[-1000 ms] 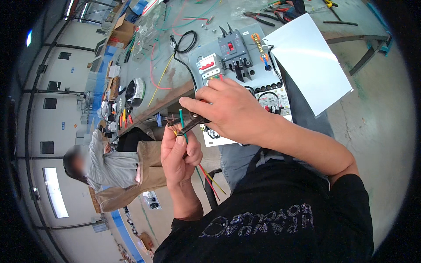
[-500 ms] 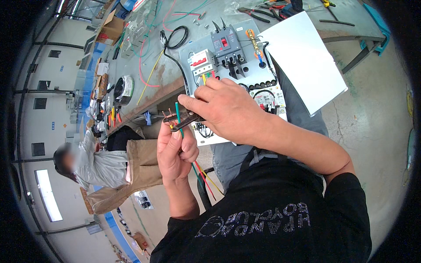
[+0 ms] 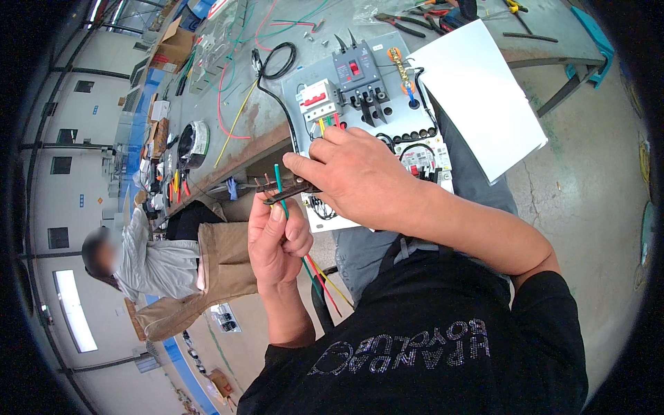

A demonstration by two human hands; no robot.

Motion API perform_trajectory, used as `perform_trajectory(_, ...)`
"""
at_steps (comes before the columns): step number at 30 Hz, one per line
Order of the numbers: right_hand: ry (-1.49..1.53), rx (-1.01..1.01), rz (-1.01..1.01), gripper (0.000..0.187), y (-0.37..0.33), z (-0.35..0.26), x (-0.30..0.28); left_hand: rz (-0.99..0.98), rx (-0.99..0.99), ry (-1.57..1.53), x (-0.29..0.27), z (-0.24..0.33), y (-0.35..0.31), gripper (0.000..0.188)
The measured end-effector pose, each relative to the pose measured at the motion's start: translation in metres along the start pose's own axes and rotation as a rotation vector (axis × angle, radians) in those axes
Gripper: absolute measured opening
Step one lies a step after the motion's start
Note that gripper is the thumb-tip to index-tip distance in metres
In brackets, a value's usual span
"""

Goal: The person strips insulation from multiple colored wires using pliers and inserts them into terminals on an electrical control panel. They repeatedly measure, cut, and strip red, yellow, and green wires, then connect them to the panel's terminal blocks.

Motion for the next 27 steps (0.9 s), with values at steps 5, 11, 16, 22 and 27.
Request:
perform_trajectory(5, 0.011, -0.006, 0.003, 0.043, 0.0, 0.002, 0.0, 0.01, -0.015, -0.007, 0.0, 0.0, 0.0, 0.026)
perform_trajectory(11, -0.009, -0.007, -0.021, 0.029, 0.001, 0.003, -0.001, 0.031, -0.041, -0.03, -0.002, -0.003, 0.001, 0.025)
perform_trajectory(16, 0.048, -0.057, 0.057, 0.03, 0.001, 0.006, -0.002, 0.015, -0.05, -0.04, 0.001, -0.003, 0.002, 0.025)
perform_trajectory(22, 0.15, -0.002, -0.049, 0.035, 0.001, 0.009, 0.005, 0.007, -0.053, -0.046, 0.003, -0.003, 0.002, 0.026)
perform_trajectory(27, 0.143, -0.022, -0.019, 0.036, 0.0, 0.009, 0.004, 0.006, -0.055, -0.065, 0.003, -0.005, 0.002, 0.027)
Point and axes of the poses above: each hand's wrist, its own y-axis towards the middle knuckle, its own x-axis out of the palm, z = x × y, the point moved 10 cm from there along y, towards the middle knuckle, and after that the axes turned 9 degrees about -z, right-handed, at the moved point
